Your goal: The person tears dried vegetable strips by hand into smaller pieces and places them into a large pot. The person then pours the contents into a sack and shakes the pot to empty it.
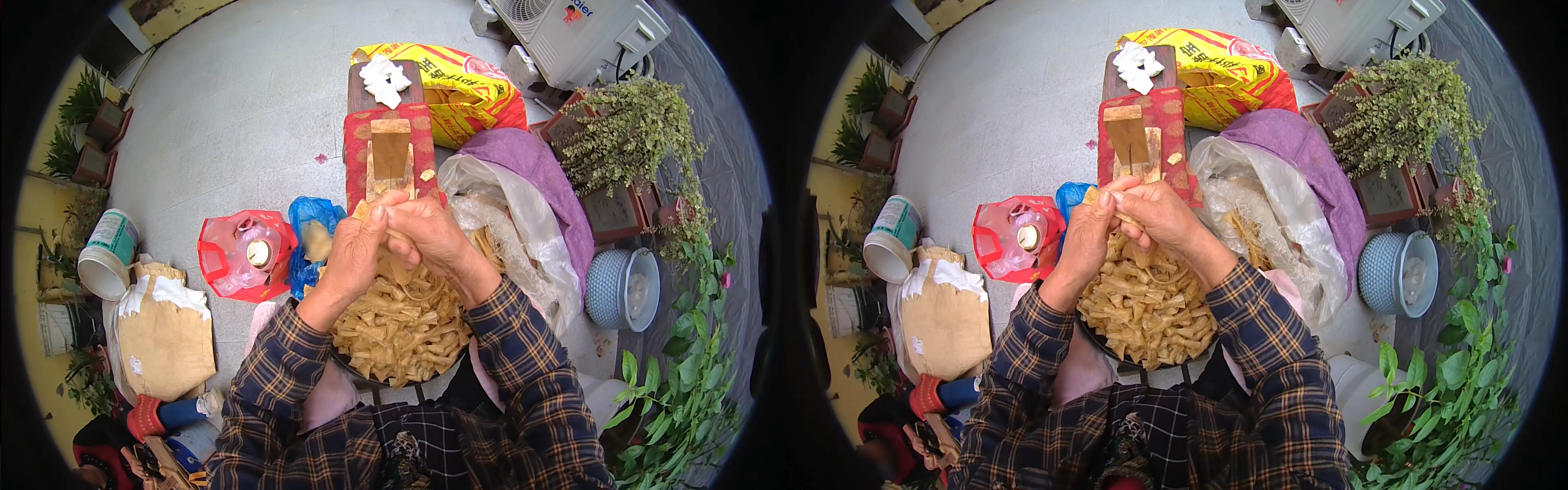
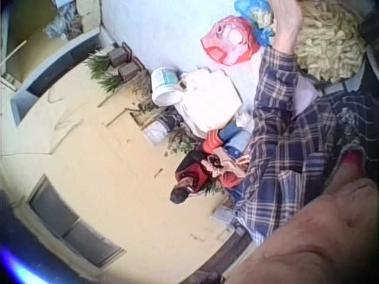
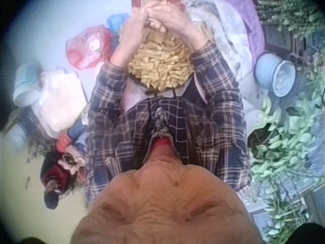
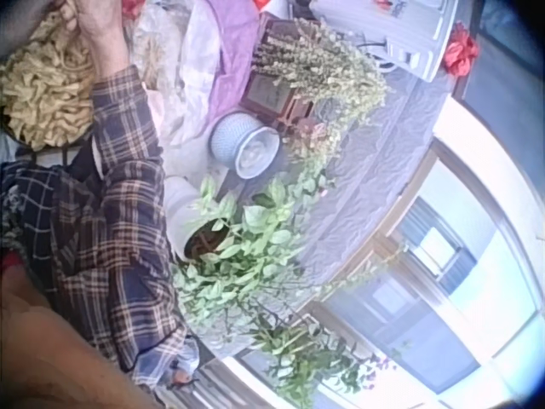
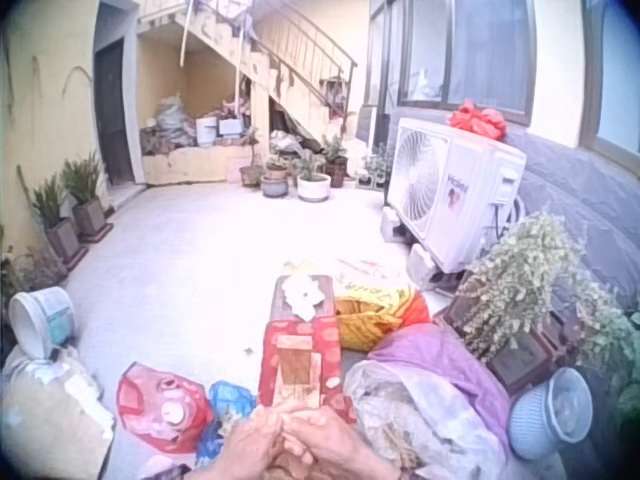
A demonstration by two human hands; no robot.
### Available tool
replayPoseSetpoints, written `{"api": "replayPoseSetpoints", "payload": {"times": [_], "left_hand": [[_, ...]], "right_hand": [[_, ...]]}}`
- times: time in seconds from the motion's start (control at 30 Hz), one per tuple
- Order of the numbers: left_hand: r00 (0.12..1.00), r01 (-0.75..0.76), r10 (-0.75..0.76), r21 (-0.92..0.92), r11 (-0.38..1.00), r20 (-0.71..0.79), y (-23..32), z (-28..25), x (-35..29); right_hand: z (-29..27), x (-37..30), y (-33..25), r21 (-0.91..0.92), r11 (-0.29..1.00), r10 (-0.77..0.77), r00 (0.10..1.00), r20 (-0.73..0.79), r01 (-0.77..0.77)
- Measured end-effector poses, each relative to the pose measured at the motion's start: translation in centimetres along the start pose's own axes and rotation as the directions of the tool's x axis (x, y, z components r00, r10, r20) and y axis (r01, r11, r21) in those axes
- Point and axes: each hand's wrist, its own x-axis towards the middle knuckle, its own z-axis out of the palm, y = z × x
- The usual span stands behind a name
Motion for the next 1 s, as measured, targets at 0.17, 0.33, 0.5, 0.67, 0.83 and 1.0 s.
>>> {"api": "replayPoseSetpoints", "payload": {"times": [0.17,0.33,0.5,0.67,0.83,1.0], "left_hand": [[0.961,-0.275,0.168,-0.670,0.689,-0.221,2.7,-0.3,1.2],[0.826,-0.493,0.348,-0.269,0.827,-0.443,4.5,-2.0,0.3],[0.690,-0.532,0.701,0.531,0.659,-0.179,2.6,-0.4,-0.9],[0.854,-0.423,0.517,0.492,0.761,-0.066,1.2,2.0,-1.1],[0.967,-0.078,0.130,0.230,0.970,-0.220,1.0,1.1,-0.6],[0.840,-0.325,0.530,0.675,0.663,-0.116,1.6,1.0,0.0]], "right_hand": [[0.5,-1.8,-1.6,-0.117,0.993,0.046,0.993,0.106,-0.034],[1.1,-2.7,-2.6,-0.021,0.993,0.121,0.965,0.233,-0.120],[2.2,-2.7,-1.6,-0.096,0.949,-0.281,0.944,0.175,0.300],[3.4,-3.2,0.1,-0.900,0.334,-0.590,0.807,0.033,0.280],[2.6,-2.3,0.7,-0.700,0.649,-0.541,0.828,-0.148,0.299],[1.5,-2.8,-0.3,0.103,0.994,0.051,0.997,-0.065,-0.044]]}}
